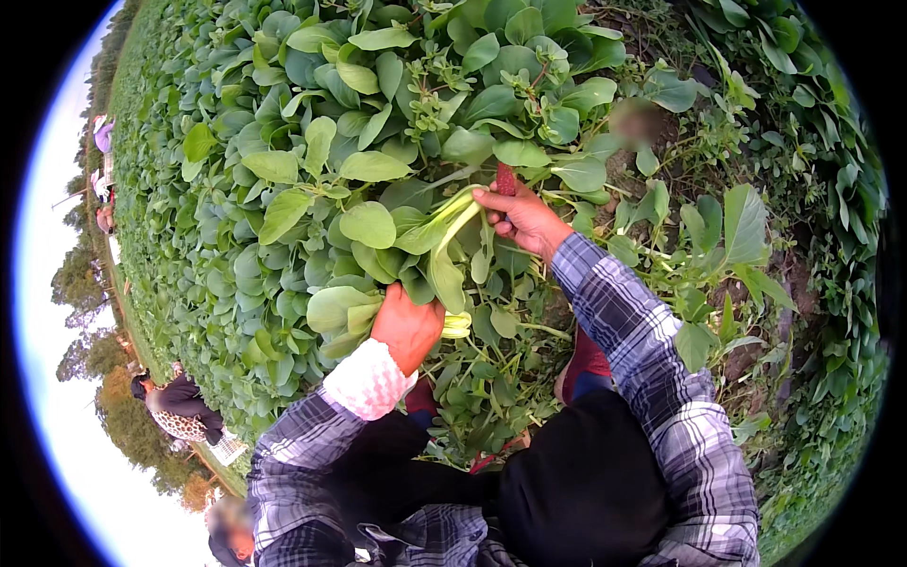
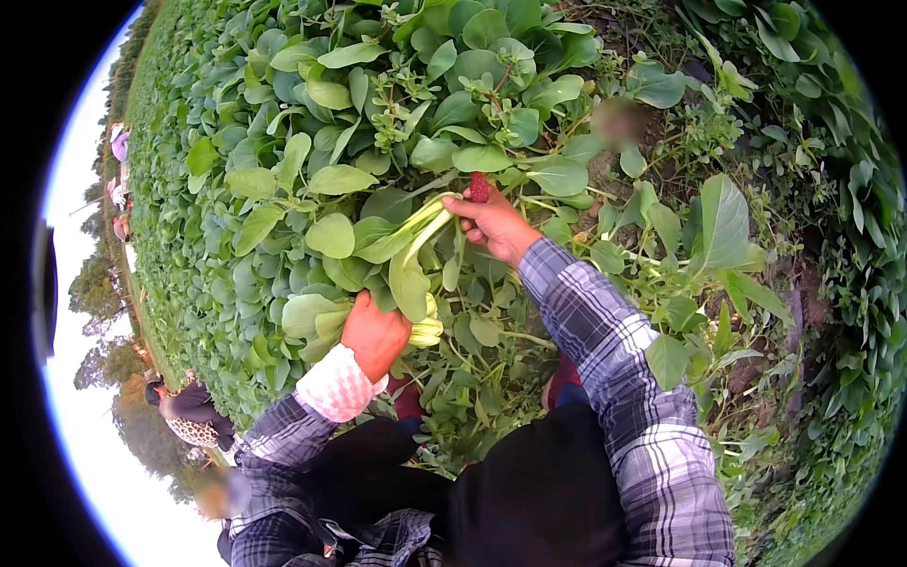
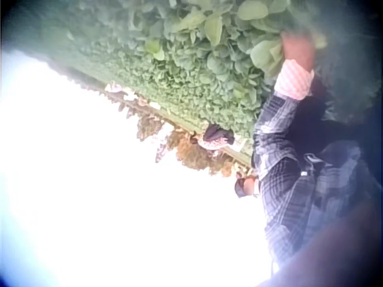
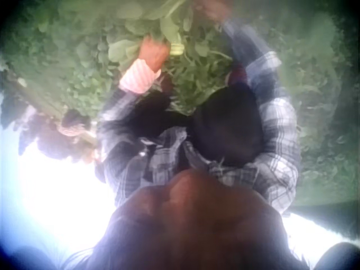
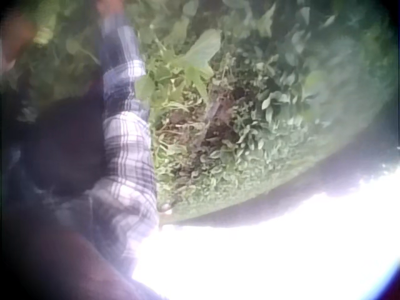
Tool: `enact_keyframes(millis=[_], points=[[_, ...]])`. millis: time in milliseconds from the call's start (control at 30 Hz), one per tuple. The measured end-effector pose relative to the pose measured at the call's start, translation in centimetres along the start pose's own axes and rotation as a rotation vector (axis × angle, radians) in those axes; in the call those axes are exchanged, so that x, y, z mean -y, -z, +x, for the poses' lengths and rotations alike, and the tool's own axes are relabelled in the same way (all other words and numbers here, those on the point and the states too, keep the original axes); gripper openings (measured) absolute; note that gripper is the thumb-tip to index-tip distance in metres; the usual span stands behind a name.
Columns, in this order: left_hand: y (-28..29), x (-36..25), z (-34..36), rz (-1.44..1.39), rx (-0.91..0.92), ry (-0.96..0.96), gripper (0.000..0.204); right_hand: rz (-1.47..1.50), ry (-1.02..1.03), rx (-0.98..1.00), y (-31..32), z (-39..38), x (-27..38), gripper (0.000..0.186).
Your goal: The person harvests leafy green vegetables in a field using a knife to cut the stems. They gather the cut vegetables into bunches and place them into a white plastic basket.
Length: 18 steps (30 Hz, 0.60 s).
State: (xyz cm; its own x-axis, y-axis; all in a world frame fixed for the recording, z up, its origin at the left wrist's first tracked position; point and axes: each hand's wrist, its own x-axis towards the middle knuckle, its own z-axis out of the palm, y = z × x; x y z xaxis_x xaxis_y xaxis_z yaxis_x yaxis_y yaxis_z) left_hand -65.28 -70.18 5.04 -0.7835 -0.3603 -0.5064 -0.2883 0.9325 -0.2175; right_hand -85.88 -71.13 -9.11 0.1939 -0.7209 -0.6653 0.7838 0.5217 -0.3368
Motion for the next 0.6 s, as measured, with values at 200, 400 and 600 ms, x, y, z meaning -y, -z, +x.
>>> enact_keyframes(millis=[200,400,600], points=[[0.9,0.1,-0.2,-0.03,-0.02,0.025,0.04,-0.032,-0.089,0.122,1.8,-0.1,-0.1,0.046],[3.0,0.1,-1.5,-0.223,-0.125,-0.036,0.039,0.046,0.131,0.058,1.3,-4.8,-1.1,0.037],[7.8,-1.7,-3.8,-0.423,-0.043,-0.217,0.045,0.144,0.375,-0.082,2.5,-12.0,-1.5,0.035]])
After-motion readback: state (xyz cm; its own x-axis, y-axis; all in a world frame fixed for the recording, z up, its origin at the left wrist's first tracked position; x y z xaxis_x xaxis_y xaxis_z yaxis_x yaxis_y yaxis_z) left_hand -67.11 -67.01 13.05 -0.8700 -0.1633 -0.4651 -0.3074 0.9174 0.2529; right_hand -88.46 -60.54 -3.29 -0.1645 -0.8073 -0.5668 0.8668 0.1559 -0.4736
